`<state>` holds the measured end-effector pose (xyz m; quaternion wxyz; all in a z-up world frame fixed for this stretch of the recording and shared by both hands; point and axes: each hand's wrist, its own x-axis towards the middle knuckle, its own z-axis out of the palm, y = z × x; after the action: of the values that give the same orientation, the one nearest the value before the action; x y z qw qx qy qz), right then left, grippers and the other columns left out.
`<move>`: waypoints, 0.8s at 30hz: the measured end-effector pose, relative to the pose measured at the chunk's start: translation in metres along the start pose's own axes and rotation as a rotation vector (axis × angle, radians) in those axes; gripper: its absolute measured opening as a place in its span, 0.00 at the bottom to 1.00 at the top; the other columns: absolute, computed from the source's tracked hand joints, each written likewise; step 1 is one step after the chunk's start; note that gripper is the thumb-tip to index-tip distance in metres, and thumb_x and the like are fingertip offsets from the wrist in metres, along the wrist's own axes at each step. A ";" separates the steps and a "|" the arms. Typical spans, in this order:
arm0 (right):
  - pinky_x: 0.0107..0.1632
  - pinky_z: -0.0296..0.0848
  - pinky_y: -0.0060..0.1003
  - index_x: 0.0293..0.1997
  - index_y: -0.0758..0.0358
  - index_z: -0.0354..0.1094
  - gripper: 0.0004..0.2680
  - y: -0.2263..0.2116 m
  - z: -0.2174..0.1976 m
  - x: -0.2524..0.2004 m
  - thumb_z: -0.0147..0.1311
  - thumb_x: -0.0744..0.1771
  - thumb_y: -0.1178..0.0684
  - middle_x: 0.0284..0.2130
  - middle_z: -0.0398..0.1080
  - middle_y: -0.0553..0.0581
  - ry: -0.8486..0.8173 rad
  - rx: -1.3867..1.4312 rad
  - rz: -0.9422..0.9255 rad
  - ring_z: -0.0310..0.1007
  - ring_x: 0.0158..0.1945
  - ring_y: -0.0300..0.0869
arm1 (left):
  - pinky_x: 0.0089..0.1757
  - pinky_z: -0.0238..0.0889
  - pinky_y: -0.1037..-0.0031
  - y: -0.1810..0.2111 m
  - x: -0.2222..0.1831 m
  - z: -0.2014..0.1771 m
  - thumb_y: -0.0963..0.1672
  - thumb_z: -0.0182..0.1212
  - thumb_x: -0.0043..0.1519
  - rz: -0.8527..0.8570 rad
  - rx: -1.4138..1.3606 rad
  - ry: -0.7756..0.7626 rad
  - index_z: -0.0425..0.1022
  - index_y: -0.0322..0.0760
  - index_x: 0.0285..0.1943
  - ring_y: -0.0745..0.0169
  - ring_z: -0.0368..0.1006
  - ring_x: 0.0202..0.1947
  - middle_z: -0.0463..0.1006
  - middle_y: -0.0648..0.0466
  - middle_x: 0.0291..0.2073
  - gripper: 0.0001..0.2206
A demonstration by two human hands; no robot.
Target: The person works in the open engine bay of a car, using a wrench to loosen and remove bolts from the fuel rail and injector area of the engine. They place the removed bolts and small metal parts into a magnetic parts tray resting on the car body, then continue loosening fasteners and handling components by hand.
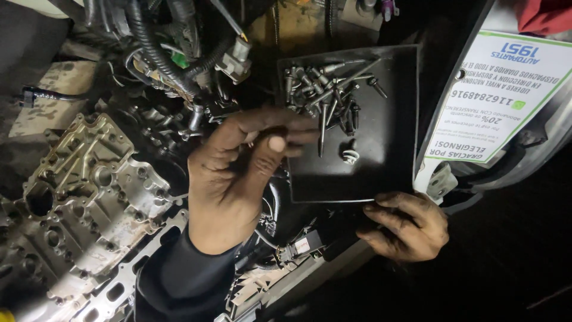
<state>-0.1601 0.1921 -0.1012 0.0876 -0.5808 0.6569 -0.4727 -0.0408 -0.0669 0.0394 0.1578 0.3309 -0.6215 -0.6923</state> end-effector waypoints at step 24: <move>0.37 0.79 0.37 0.41 0.64 0.77 0.12 0.002 0.006 0.008 0.67 0.63 0.46 0.39 0.72 0.59 0.087 -0.002 -0.033 0.77 0.40 0.46 | 0.31 0.69 0.64 -0.046 0.061 0.035 0.43 0.62 0.50 0.572 1.475 -0.419 0.82 0.41 0.34 0.55 0.77 0.34 0.78 0.53 0.32 0.07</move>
<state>-0.1599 0.1818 -0.1025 0.0507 -0.5706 0.6508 -0.4984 -0.0995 -0.0708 -0.0208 -0.0494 0.0421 -0.9942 -0.0860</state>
